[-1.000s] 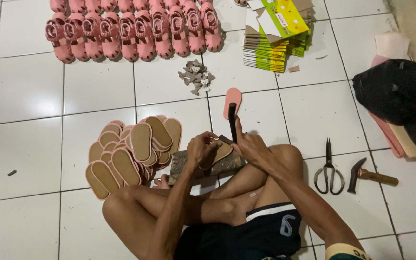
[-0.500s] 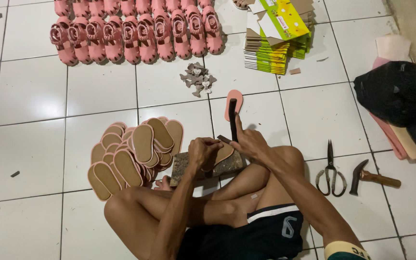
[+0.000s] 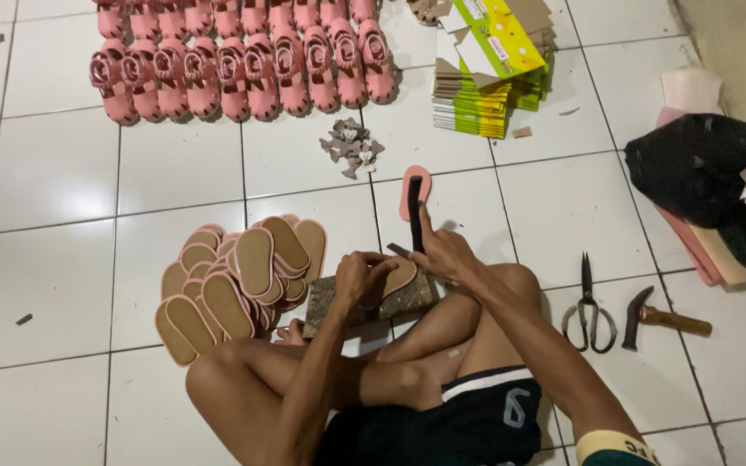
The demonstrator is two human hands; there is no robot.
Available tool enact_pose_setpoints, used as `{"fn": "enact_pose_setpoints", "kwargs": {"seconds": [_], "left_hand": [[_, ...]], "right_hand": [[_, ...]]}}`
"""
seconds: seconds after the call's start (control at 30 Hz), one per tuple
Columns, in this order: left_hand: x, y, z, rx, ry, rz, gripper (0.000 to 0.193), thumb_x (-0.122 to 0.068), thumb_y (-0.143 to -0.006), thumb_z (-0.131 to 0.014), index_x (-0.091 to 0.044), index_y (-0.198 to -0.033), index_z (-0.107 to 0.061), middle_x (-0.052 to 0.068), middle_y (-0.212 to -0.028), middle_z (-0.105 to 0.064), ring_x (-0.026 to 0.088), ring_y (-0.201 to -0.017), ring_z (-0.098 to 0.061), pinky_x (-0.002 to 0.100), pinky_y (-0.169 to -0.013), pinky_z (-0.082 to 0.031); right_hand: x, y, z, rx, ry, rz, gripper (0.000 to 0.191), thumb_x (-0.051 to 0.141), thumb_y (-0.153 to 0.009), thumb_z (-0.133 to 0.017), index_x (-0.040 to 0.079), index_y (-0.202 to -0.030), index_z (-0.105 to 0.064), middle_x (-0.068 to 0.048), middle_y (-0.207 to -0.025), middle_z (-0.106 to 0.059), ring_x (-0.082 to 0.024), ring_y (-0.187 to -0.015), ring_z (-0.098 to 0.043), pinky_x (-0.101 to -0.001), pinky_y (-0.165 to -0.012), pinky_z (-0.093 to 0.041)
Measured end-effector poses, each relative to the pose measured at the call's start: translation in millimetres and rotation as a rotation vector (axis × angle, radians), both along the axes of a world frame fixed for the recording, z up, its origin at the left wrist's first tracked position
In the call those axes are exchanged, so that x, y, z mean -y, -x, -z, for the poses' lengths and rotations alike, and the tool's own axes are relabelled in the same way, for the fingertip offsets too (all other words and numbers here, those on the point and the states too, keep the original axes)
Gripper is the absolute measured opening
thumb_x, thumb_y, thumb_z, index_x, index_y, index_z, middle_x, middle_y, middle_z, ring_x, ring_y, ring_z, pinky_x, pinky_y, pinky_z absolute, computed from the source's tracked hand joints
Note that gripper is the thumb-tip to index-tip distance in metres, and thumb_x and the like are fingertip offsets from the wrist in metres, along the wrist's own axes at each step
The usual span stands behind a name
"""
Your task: The person sits on the floor and attaches pink foam soles to slipper insoles, hammering the sole edges onto the insole with a curved cobbler hammer. They finish one slipper, set it aside, and pick up the next insole from a stack to repeat the process.
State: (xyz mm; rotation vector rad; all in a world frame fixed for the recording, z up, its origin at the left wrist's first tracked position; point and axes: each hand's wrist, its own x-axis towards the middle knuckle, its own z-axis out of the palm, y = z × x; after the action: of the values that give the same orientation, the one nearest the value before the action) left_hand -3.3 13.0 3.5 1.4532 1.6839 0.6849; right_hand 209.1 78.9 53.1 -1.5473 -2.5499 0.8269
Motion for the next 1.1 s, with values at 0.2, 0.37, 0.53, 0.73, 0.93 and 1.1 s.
{"fn": "enact_pose_setpoints", "kwargs": {"seconds": [0.2, 0.37, 0.53, 0.73, 0.93, 1.1], "left_hand": [[2.3, -6.0, -17.8, 0.036, 0.044, -0.098, 0.037, -0.043, -0.076, -0.085, -0.01, -0.094, -0.083, 0.013, -0.077, -0.078, 0.023, -0.063, -0.074, 0.037, -0.06, -0.057], [7.2, -11.7, -34.4, 0.012, 0.126, -0.146, 0.036, -0.042, -0.08, -0.083, -0.009, -0.092, -0.084, 0.016, -0.07, -0.077, 0.024, -0.059, -0.071, 0.038, -0.058, -0.054], [-0.2, -1.1, -15.5, 0.028, -0.209, 0.004, 0.062, -0.047, -0.078, -0.084, -0.001, -0.117, -0.071, 0.016, -0.09, -0.078, 0.029, -0.081, -0.077, 0.039, -0.068, -0.059], [-9.1, 13.3, 3.2, -0.107, -0.018, 0.213, 0.061, -0.05, -0.08, -0.081, -0.011, -0.125, -0.072, 0.019, -0.095, -0.077, 0.035, -0.088, -0.075, 0.043, -0.078, -0.058], [-4.0, 5.8, -9.0, 0.031, 0.16, 0.019, 0.035, -0.039, -0.081, -0.08, -0.015, -0.106, -0.082, 0.012, -0.085, -0.079, 0.025, -0.073, -0.078, 0.038, -0.068, -0.059], [-3.0, 0.5, -6.1, 0.096, 0.109, -0.067, 0.032, -0.032, -0.077, -0.087, -0.012, -0.101, -0.083, 0.012, -0.084, -0.08, 0.02, -0.069, -0.077, 0.034, -0.067, -0.059]], "right_hand": [[5.3, 6.2, 7.9, 0.07, -0.115, -0.109, 0.114, 0.029, -0.084, -0.078, -0.009, -0.157, 0.001, -0.016, -0.055, -0.063, -0.034, -0.047, -0.061, -0.0447, -0.047, -0.051], [20.2, 2.0, 13.0, 0.051, -0.211, -0.146, 0.115, 0.027, -0.085, -0.078, -0.01, -0.158, 0.004, -0.017, -0.057, -0.063, -0.035, -0.047, -0.06, -0.0455, -0.046, -0.05], [18.2, -7.7, 1.1, -0.034, -0.004, 0.066, 0.11, 0.027, -0.088, -0.072, -0.004, -0.159, 0.007, -0.017, -0.061, -0.066, -0.036, -0.051, -0.066, -0.0458, -0.048, -0.053], [1.9, -1.5, 1.3, 0.001, -0.031, 0.052, 0.114, 0.031, -0.085, -0.075, -0.006, -0.157, 0.005, -0.021, -0.064, -0.066, -0.039, -0.054, -0.066, -0.047, -0.049, -0.053], [6.1, 2.4, 9.7, 0.029, -0.069, -0.034, 0.113, 0.03, -0.086, -0.077, -0.01, -0.156, 0.002, -0.02, -0.06, -0.066, -0.038, -0.051, -0.065, -0.0465, -0.048, -0.052], [23.2, -4.0, 14.6, -0.014, -0.199, -0.082, 0.113, 0.027, -0.084, -0.079, -0.012, -0.156, -0.001, -0.018, -0.059, -0.064, -0.035, -0.049, -0.063, -0.0452, -0.046, -0.051]]}}
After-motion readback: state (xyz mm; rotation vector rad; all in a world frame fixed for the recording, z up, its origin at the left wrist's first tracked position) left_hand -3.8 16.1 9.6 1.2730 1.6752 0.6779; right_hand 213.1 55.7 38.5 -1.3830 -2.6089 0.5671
